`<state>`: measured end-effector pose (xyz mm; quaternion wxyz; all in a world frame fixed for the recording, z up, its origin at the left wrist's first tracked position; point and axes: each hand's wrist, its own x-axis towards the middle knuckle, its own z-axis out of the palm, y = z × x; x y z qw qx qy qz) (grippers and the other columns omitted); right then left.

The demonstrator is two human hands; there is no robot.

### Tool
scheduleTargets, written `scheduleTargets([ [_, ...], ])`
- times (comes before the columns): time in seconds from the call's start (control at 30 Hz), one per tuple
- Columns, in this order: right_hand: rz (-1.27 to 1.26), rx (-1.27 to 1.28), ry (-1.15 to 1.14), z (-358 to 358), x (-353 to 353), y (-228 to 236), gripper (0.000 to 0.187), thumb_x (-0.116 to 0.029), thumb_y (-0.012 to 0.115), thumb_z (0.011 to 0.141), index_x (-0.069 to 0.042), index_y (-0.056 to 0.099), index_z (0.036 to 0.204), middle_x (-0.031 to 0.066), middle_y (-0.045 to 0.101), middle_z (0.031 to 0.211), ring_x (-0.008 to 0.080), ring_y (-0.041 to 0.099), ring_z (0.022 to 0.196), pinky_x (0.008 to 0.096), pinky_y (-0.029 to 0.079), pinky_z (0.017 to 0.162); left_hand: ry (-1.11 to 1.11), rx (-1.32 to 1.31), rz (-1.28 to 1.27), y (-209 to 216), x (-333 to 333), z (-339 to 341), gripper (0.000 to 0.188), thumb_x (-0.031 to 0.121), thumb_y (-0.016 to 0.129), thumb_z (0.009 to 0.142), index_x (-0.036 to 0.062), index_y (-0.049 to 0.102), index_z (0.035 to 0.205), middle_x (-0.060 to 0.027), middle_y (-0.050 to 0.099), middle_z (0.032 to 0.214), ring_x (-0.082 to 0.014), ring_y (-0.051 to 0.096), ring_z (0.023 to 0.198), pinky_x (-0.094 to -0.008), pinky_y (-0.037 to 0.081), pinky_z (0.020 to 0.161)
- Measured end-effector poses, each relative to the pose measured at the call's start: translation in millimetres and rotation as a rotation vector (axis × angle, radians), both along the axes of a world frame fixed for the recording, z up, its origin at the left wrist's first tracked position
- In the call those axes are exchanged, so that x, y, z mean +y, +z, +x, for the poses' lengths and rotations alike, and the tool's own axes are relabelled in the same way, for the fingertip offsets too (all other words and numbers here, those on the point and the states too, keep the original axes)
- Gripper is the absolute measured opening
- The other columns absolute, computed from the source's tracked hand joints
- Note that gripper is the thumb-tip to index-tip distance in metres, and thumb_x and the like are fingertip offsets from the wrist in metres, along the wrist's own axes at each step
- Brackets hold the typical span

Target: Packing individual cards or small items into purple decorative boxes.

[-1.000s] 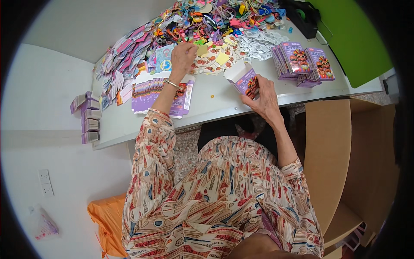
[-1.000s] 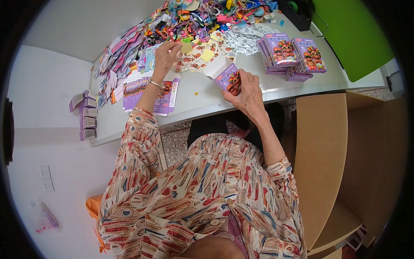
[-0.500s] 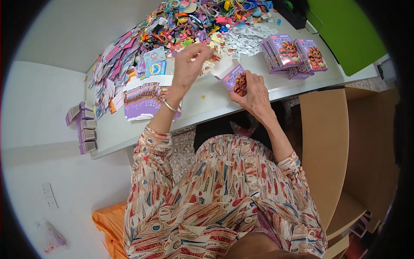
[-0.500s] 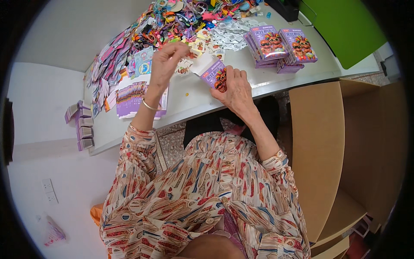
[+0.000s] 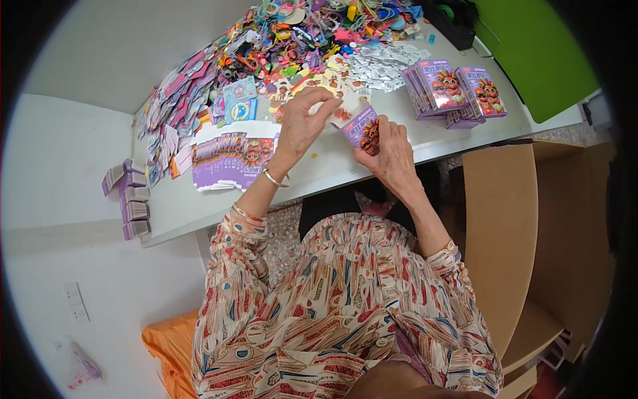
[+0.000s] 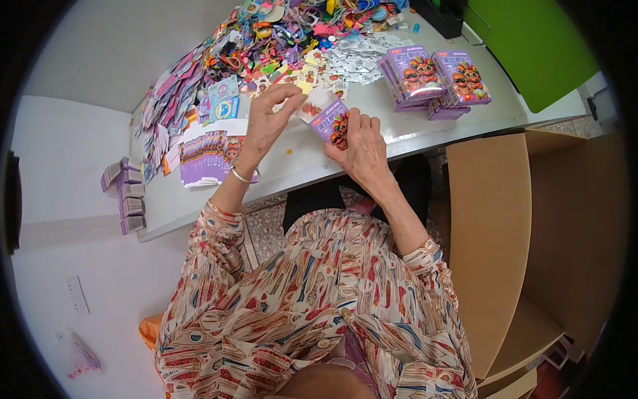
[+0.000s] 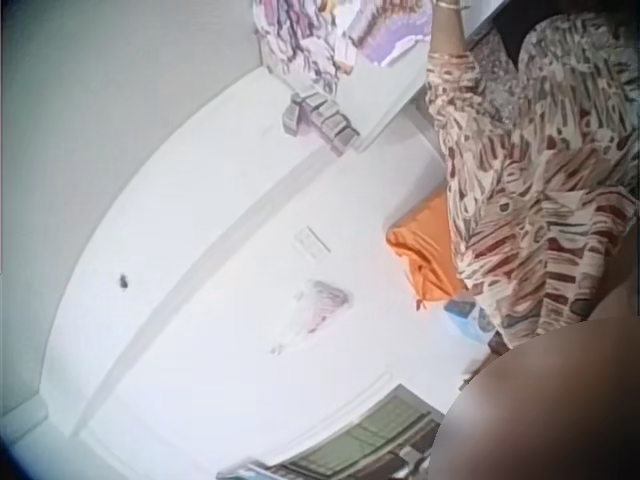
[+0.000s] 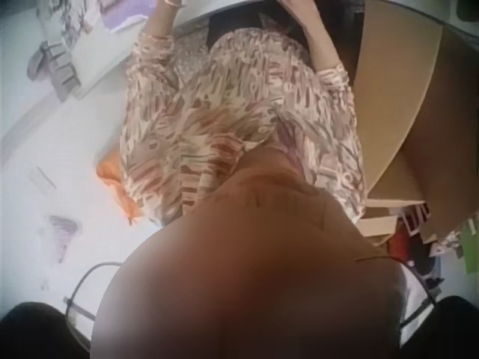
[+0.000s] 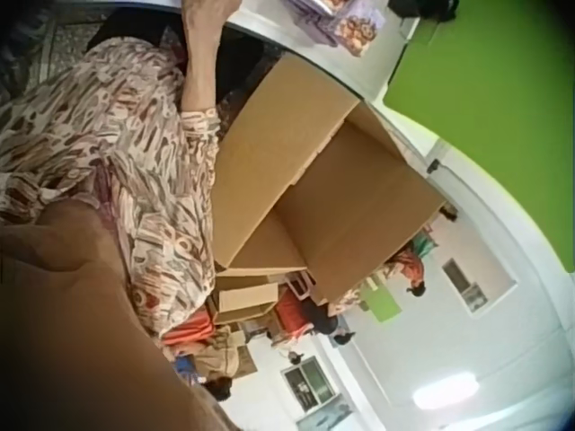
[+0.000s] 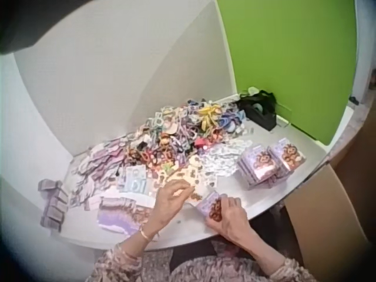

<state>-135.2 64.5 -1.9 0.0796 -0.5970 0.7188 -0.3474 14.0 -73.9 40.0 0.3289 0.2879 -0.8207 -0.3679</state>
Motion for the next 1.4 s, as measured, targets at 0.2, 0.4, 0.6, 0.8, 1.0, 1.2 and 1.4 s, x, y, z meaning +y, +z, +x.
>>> scheduleTargets([
  [0.2, -0.044, -0.064, -0.061, -12.3, 8.6, -1.1, 0.065, -0.027, 0.074, 0.071, 0.007, 0.044, 0.117, 0.0226, 0.057, 0.094, 0.0372, 0.053, 0.09, 0.0459, 0.047, 0.079, 0.029, 0.02, -0.022, 6.1, -25.5, -31.5, 0.022, 0.02, 0.066, 0.088, 0.0001, 0.069, 0.099, -0.0053, 0.068, 0.09, -0.0106, 0.062, 0.081, -0.0256, 0.048, 0.072],
  [0.4, -0.008, -0.05, -0.094, -19.9, 19.7, -2.2, 0.068, -0.03, 0.075, 0.071, 0.006, 0.045, 0.119, 0.0247, 0.056, 0.095, 0.0387, 0.054, 0.09, 0.0458, 0.047, 0.078, -0.075, -0.103, -0.407, -56.5, -82.0, -91.7, 0.024, 0.024, 0.069, 0.079, 0.0039, 0.071, 0.09, -0.0104, 0.067, 0.084, -0.0238, 0.061, 0.076, -0.0359, 0.047, 0.071],
  [0.6, -0.046, -0.038, -0.12, -23.4, 24.8, -1.1, 0.071, -0.032, 0.076, 0.07, 0.006, 0.044, 0.121, 0.0248, 0.056, 0.096, 0.0382, 0.054, 0.092, 0.0458, 0.047, 0.08, -0.026, -0.231, -0.771, -71.9, -71.0, -134.3, 0.019, 0.025, 0.072, 0.074, 0.0084, 0.066, 0.082, -0.006, 0.058, 0.085, -0.0281, 0.053, 0.083, -0.0413, 0.044, 0.071],
  [0.8, -0.051, -0.037, -0.103, -23.9, 23.4, -5.1, 0.073, -0.033, 0.075, 0.07, 0.006, 0.044, 0.123, 0.0236, 0.056, 0.101, 0.0374, 0.053, 0.094, 0.0456, 0.048, 0.08, -0.01, -0.081, -0.548, -68.9, -83.4, -124.3, 0.015, 0.019, 0.066, 0.079, 0.0061, 0.071, 0.085, -0.0086, 0.066, 0.082, -0.0308, 0.059, 0.079, -0.0403, 0.048, 0.073],
  [1.0, -0.058, -0.051, -0.11, -23.0, 22.4, -2.2, 0.071, -0.034, 0.074, 0.071, 0.005, 0.044, 0.122, 0.023, 0.057, 0.1, 0.0371, 0.053, 0.094, 0.0452, 0.048, 0.08, 0.02, -0.068, 0.152, -39.0, -84.7, -94.6, 0.022, 0.022, 0.066, 0.087, 0.0005, 0.07, 0.092, -0.0019, 0.067, 0.081, -0.0102, 0.06, 0.074, -0.0268, 0.05, 0.066],
  [1.2, -0.006, -0.037, -0.116, -24.9, 21.8, -0.8, 0.067, -0.034, 0.074, 0.071, 0.005, 0.046, 0.118, 0.0234, 0.056, 0.096, 0.0373, 0.053, 0.092, 0.0463, 0.047, 0.079, -0.007, 0.262, 0.893, -22.8, -82.9, -73.6, 0.016, 0.009, 0.063, 0.09, 0.0012, 0.063, 0.104, -0.0038, 0.064, 0.09, -0.0149, 0.062, 0.075, -0.0273, 0.055, 0.068],
  [1.4, 0.018, -0.043, -0.123, -24.9, 21.4, 0.1, 0.068, -0.035, 0.074, 0.071, 0.004, 0.046, 0.117, 0.0234, 0.057, 0.097, 0.0376, 0.053, 0.093, 0.0466, 0.047, 0.08, -0.01, 0.252, 0.873, -13.0, -70.2, -71.7, 0.021, 0.001, 0.06, 0.089, -0.003, 0.058, 0.109, -0.0086, 0.062, 0.093, -0.0196, 0.066, 0.08, -0.0296, 0.059, 0.07],
])
